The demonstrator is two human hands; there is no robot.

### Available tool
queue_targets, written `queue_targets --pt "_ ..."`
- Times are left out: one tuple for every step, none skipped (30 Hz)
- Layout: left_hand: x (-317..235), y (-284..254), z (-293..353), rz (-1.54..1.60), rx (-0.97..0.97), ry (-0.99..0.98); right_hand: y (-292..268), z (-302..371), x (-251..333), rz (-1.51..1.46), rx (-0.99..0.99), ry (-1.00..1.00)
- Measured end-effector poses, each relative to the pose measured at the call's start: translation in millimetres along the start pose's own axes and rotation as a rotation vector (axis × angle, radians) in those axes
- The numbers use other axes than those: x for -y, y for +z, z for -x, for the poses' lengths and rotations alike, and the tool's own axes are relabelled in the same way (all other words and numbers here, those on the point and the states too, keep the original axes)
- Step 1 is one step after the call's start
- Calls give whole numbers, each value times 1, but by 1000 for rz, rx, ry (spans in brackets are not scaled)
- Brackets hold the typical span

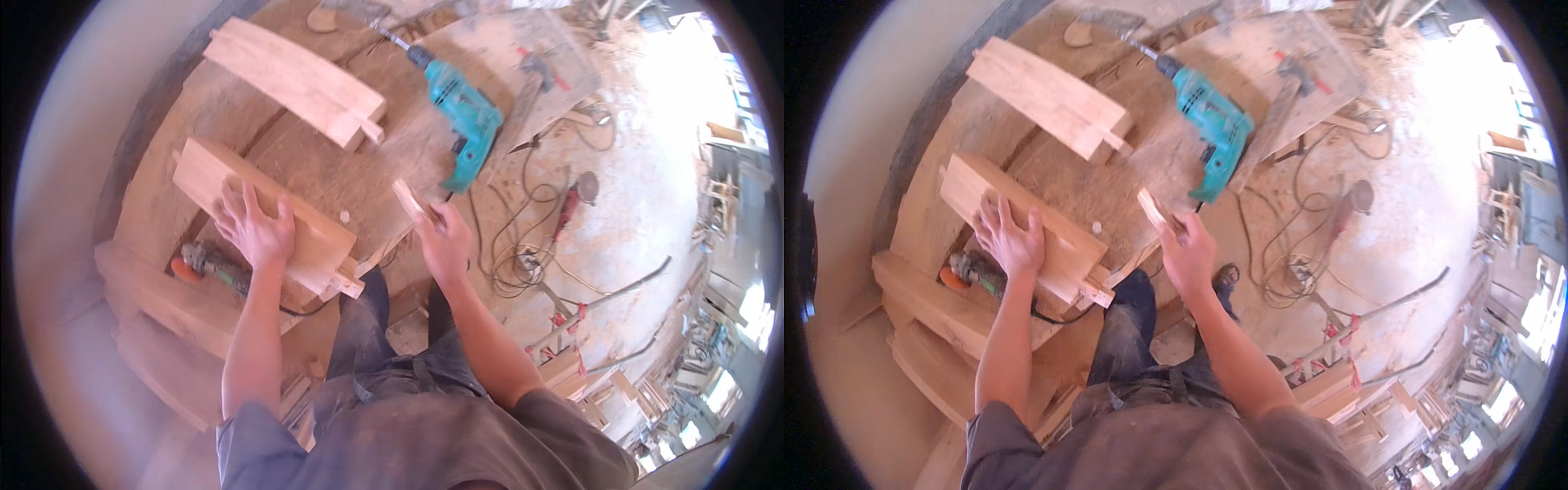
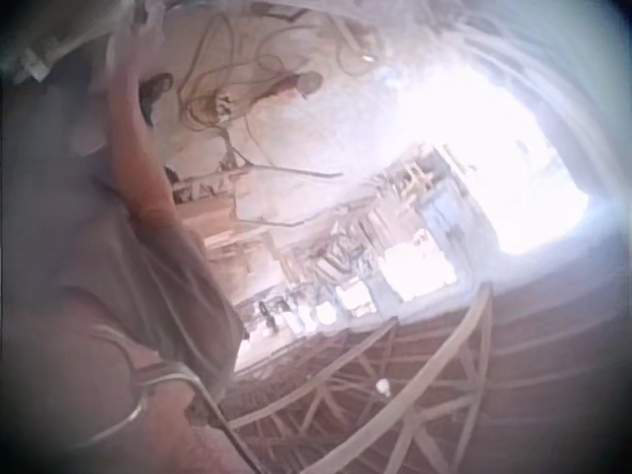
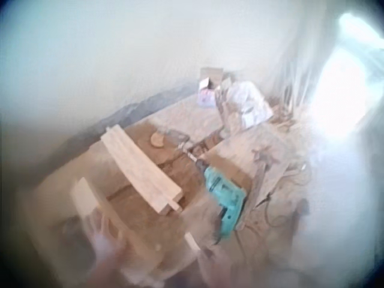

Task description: The person aligns wooden pieces, drills holes into them, applies glue, and hammers wooden dowels into the holes to join the pieces together. The person repeats this process for multiple wooden components.

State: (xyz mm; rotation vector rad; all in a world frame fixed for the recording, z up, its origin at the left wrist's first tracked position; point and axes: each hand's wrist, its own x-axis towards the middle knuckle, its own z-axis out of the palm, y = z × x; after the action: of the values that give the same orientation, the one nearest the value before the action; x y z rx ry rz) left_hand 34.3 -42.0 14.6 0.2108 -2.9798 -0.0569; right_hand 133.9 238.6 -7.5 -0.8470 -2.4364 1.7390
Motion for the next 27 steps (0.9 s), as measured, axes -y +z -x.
queue_targets --pt "-3 -3 -1 -14 -2 0 9 -21 18 87 -27 24" --pt "-3 -1 -2 -29 -4 -2 19 -39 31 173 -53 50" --pt "-2 0 -3 -6 19 -6 30 -50 31 186 -60 50" --pt "-6 -8 -8 -2 34 -10 39 -62 27 193 -76 58" --pt "-13 -13 -9 1 48 -16 44 -74 27 200 -89 64" --pt "-10 -15 -1 -17 87 -30 47 -71 27 251 -109 17" --pt "-4 -13 2 2 87 -13 49 -69 27 304 -124 -29" --pt "-6 -9 -7 29 18 20 50 -71 26 359 -135 -75" --pt "-2 -1 -4 31 -15 46 51 -72 18 363 -119 -91" --pt "0 3 -3 23 4 14 53 -69 8 360 -93 -86" --pt "-3 -1 -5 19 22 3 52 -60 17 355 -81 -64" --pt "-6 -7 -6 8 18 13 51 -58 25 339 -81 -60" --pt "-9 -5 -6 -15 40 -13 53 -60 14 334 -100 -107" --pt "-9 0 -8 45 13 -18 56 -64 4 325 -124 -159" --pt "-8 4 -10 107 -15 -25 58 -65 -3 318 -151 -214" --pt "-9 2 -11 161 -49 -38 59 -65 -3 302 -135 -196" --pt "-12 -3 -10 42 29 -128 60 -67 -4 287 -120 -178" --pt "-13 -1 -11 101 104 -316 61 -68 -3 275 -110 -164" --pt "-17 2 -15 160 175 -506 61 -69 -3 264 -84 -151" --pt "-17 1 -16 244 226 -631 61 -69 -3 253 -59 -139" --pt "-29 -6 -21 325 277 -755 57 -73 -5 245 -49 -130" --pt "-39 -17 -24 387 315 -894 54 -75 -6 237 -11 -132" --pt "-43 -22 -27 425 311 -948 52 -76 -8 229 25 -135" --pt "-48 -27 -33 467 308 -989 47 -78 -7 218 49 -137" --pt "-43 -25 -31 529 273 -962 44 -78 -7 193 84 -127" --pt "-29 -18 -26 591 238 -931 41 -77 -6 168 117 -118" --pt "-29 -19 -26 661 210 -893 36 -77 -5 151 139 -109"
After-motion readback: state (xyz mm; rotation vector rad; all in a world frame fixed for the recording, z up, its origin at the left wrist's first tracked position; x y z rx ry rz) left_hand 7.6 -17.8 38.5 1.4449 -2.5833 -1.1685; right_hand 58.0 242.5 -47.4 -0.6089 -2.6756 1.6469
